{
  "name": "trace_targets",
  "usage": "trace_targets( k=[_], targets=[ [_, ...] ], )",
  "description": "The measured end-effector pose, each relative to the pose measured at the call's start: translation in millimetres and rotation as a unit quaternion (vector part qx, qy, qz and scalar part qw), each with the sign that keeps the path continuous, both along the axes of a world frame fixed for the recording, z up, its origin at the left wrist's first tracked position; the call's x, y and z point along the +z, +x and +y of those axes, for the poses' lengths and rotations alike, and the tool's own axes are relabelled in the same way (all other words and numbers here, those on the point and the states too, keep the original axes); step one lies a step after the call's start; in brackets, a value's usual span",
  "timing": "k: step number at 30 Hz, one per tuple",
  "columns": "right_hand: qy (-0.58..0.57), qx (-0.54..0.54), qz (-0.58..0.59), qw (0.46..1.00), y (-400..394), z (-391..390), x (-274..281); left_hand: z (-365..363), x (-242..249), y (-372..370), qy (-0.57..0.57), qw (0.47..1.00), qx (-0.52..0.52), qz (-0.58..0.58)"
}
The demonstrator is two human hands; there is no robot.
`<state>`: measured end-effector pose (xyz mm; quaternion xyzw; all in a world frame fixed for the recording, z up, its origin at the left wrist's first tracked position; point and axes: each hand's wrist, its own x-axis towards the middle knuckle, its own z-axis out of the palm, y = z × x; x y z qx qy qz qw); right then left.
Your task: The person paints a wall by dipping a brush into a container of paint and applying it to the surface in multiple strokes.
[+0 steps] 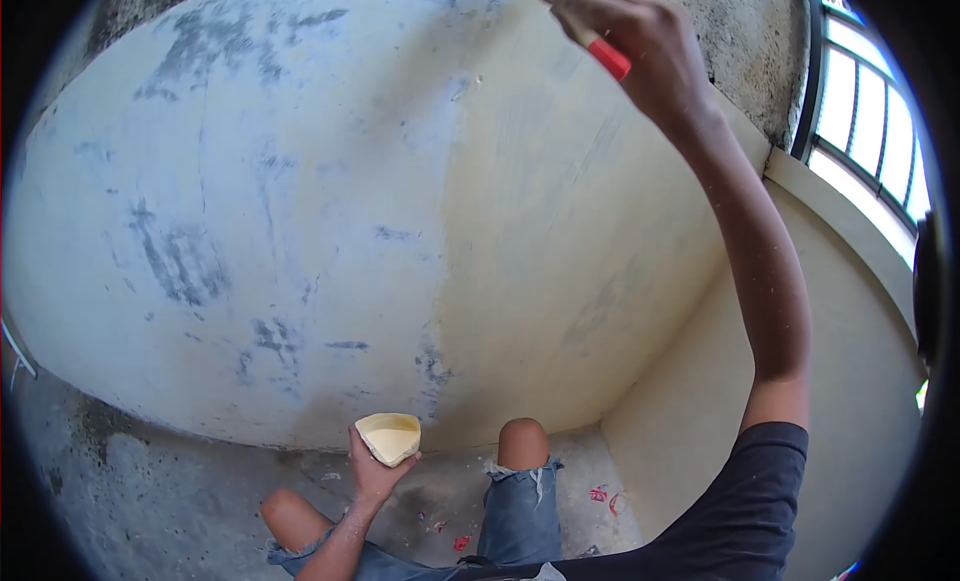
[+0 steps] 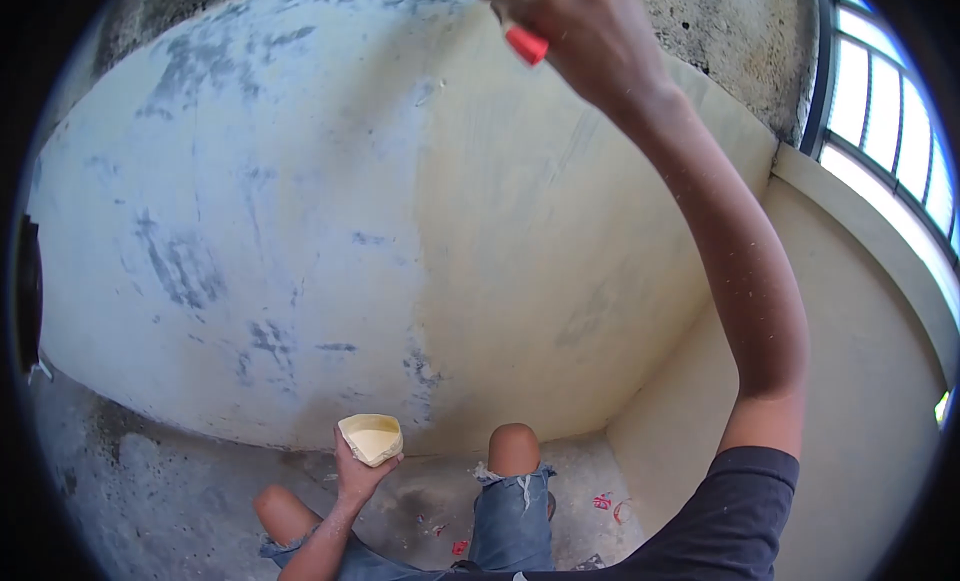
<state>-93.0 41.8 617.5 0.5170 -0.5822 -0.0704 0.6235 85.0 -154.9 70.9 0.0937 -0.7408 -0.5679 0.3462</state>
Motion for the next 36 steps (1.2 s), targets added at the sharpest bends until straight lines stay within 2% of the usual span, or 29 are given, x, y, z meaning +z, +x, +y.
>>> trace_targets(
  k=[2, 4, 6, 8, 9, 10, 11, 13, 14, 15, 16, 18, 20, 21, 23, 24, 25, 27, 29, 30, 31, 33, 35, 36],
  targets=[
    [0.048, -0.015, 0.059, 0.997, -22, -16, -34, 3, 1, 0, 0.003, 1.000, 0.002, 0.002],
    [0.116, -0.006, 0.002, 0.993, -48, -34, -101, 2, 4, 2, 0.004, 1.000, 0.004, 0.007],
    [0.188, 0.021, 0.067, 0.980, -34, -42, -179, -1, 6, 2, 0.012, 0.999, 0.000, 0.034],
    [0.320, 0.032, -0.062, 0.945, -19, -39, -247, -1, 14, 7, 0.013, 0.999, 0.004, 0.034],
    [0.324, 0.033, -0.054, 0.944, -24, -38, -259, -1, 16, 6, 0.007, 1.000, 0.008, 0.026],
    [0.358, 0.034, -0.174, 0.917, -27, -38, -264, -3, 15, 5, 0.008, 0.999, 0.012, 0.033],
    [0.386, 0.034, -0.291, 0.875, -30, -41, -261, -5, 12, 6, 0.013, 0.999, 0.009, 0.032],
    [0.316, 0.077, -0.359, 0.875, -34, -50, -196, -7, 9, 8, 0.022, 0.999, 0.011, 0.034],
    [0.254, 0.054, -0.393, 0.882, -30, -55, -151, -9, 8, 9, 0.023, 0.999, 0.015, 0.038],
    [0.180, 0.079, -0.404, 0.894, -23, -56, -110, -11, 6, 9, 0.015, 0.999, 0.021, 0.038],
    [0.153, 0.106, -0.377, 0.907, -22, -56, -71, -12, 3, 7, 0.009, 0.999, 0.025, 0.037],
    [0.069, 0.113, -0.237, 0.962, -19, -54, 0, -14, 8, 8, 0.023, 0.999, 0.025, 0.040],
    [0.011, 0.125, -0.131, 0.983, -12, -49, 52, -14, 10, 10, 0.037, 0.998, 0.023, 0.036],
    [0.013, 0.120, -0.134, 0.984, -15, -47, 50, -16, 10, 10, 0.041, 0.998, 0.028, 0.036],
    [0.048, 0.117, -0.037, 0.991, -16, -47, 40, -16, 17, 12, 0.033, 0.998, 0.041, 0.034],
    [0.074, 0.031, -0.034, 0.996, -20, -44, 7, -16, 18, 12, 0.036, 0.998, 0.036, 0.032],
    [0.141, -0.010, 0.005, 0.990, -27, -42, -34, -17, 17, 12, 0.032, 0.998, 0.039, 0.035],
    [0.226, 0.022, 0.010, 0.974, -43, -29, -135, -15, 15, 12, 0.026, 0.998, 0.041, 0.040],
    [0.328, 0.016, -0.182, 0.927, -26, -13, -193, -13, 13, 11, 0.035, 0.998, 0.035, 0.046],
    [0.371, 0.001, -0.291, 0.882, -22, -9, -203, -12, 13, 10, 0.034, 0.998, 0.036, 0.050],
    [0.369, 0.001, -0.289, 0.883, -26, -6, -195, -11, 13, 10, 0.032, 0.998, 0.031, 0.047],
    [0.301, -0.020, -0.438, 0.847, -44, 4, -158, -11, 8, 10, 0.026, 0.998, 0.026, 0.045],
    [0.174, 0.018, -0.455, 0.873, -42, 9, -90, -11, 1, 6, 0.040, 0.998, 0.019, 0.037],
    [0.129, 0.021, -0.416, 0.900, -42, 15, -55, -13, 3, 3, 0.042, 0.998, 0.021, 0.040]
  ],
)
